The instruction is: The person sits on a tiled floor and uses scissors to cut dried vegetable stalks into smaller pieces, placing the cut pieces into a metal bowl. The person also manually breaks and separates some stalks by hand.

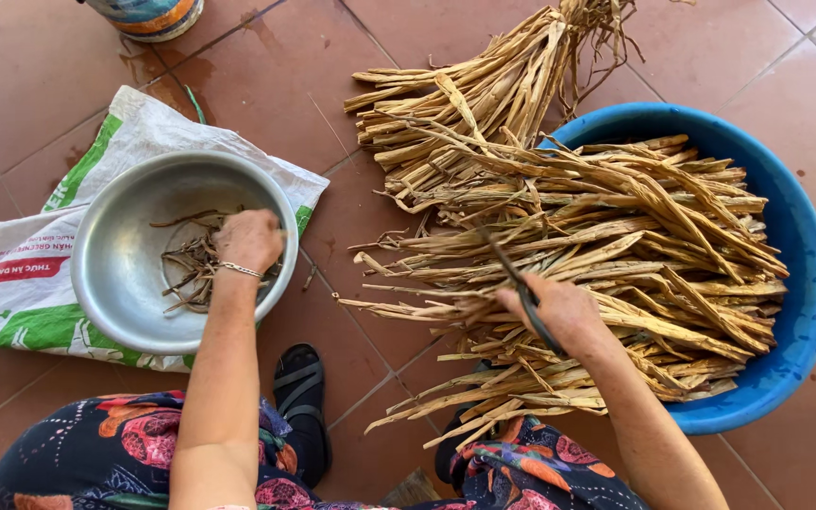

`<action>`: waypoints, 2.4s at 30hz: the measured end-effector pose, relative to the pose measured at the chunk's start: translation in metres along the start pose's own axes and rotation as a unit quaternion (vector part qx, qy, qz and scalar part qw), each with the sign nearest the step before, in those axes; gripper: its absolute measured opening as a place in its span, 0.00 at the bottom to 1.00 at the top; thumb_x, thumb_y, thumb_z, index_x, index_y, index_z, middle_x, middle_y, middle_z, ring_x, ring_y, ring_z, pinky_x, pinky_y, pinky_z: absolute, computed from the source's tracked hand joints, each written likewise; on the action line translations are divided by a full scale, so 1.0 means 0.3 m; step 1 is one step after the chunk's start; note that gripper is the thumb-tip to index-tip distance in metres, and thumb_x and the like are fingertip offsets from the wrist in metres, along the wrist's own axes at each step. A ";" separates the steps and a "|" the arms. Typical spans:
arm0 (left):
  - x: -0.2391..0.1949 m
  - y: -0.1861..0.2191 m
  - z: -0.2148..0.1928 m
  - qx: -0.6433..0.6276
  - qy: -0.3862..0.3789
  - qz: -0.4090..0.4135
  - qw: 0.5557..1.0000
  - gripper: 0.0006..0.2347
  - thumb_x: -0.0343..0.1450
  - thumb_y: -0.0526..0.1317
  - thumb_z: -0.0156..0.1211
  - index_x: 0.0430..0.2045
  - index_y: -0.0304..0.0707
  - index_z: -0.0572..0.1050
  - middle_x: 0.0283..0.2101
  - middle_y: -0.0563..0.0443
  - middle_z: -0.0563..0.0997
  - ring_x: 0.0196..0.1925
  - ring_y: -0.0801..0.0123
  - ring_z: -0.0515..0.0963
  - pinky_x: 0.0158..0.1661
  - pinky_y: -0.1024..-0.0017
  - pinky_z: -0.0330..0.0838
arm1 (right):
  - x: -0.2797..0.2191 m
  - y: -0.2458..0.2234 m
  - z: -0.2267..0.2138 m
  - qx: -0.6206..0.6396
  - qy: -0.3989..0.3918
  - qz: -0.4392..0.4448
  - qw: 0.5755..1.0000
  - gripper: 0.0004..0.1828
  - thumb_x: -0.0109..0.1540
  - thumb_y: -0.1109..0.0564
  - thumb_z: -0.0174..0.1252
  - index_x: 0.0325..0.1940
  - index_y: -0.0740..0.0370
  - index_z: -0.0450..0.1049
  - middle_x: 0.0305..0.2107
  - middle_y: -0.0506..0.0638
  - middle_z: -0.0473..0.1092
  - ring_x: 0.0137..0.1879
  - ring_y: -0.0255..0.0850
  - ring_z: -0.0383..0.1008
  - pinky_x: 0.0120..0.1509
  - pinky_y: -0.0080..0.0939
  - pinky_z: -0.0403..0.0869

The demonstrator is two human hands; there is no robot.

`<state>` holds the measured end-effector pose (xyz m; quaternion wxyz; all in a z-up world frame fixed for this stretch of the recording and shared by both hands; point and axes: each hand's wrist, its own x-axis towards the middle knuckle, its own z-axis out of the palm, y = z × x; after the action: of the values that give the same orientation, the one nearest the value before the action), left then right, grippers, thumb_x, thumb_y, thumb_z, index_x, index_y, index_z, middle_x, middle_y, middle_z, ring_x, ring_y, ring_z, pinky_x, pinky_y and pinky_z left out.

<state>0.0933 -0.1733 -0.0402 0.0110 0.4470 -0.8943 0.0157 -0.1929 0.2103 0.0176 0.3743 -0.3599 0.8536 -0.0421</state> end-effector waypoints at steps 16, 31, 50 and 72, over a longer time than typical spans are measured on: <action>0.069 0.792 0.205 -0.228 0.022 0.292 0.929 0.16 0.65 0.38 0.62 0.45 0.34 0.76 0.49 0.41 0.77 0.55 0.51 0.70 0.51 0.52 0.61 | -0.100 -0.033 -0.001 -0.095 0.046 -0.030 0.994 0.42 0.59 0.24 0.49 0.70 0.48 0.63 0.36 0.62 0.78 0.48 0.61 0.78 0.53 0.60 0.73; 0.051 0.812 0.237 -0.255 0.010 0.242 0.936 0.12 0.61 0.47 0.70 0.33 0.44 0.83 0.42 0.45 0.77 0.51 0.51 0.69 0.47 0.50 0.60 | -0.052 0.095 0.041 0.127 0.002 -0.041 0.991 0.40 0.62 0.24 0.34 0.73 0.40 0.61 0.40 0.63 0.78 0.51 0.60 0.78 0.56 0.58 0.73; -0.105 0.754 0.125 -0.605 -0.243 0.065 0.755 0.07 0.70 0.39 0.64 0.33 0.34 0.83 0.25 0.56 0.83 0.26 0.82 0.77 0.29 0.78 0.72 | -0.035 0.081 0.061 0.151 0.015 -0.051 0.987 0.37 0.62 0.25 0.37 0.63 0.46 0.70 0.32 0.57 0.77 0.43 0.51 0.78 0.49 0.57 0.75; -0.088 0.443 0.151 -0.484 -0.035 0.026 0.874 0.05 0.73 0.35 0.60 0.37 0.42 0.82 0.30 0.54 0.84 0.27 0.80 0.79 0.28 0.77 0.75 | -0.082 0.017 0.029 0.101 0.019 -0.027 0.994 0.35 0.63 0.26 0.40 0.65 0.42 0.70 0.33 0.62 0.78 0.47 0.58 0.79 0.53 0.58 0.73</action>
<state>0.0026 -0.0742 -0.0887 0.1942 0.3624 -0.8016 -0.4340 -0.1786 0.2317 0.0247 0.3914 -0.3420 0.8419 -0.1449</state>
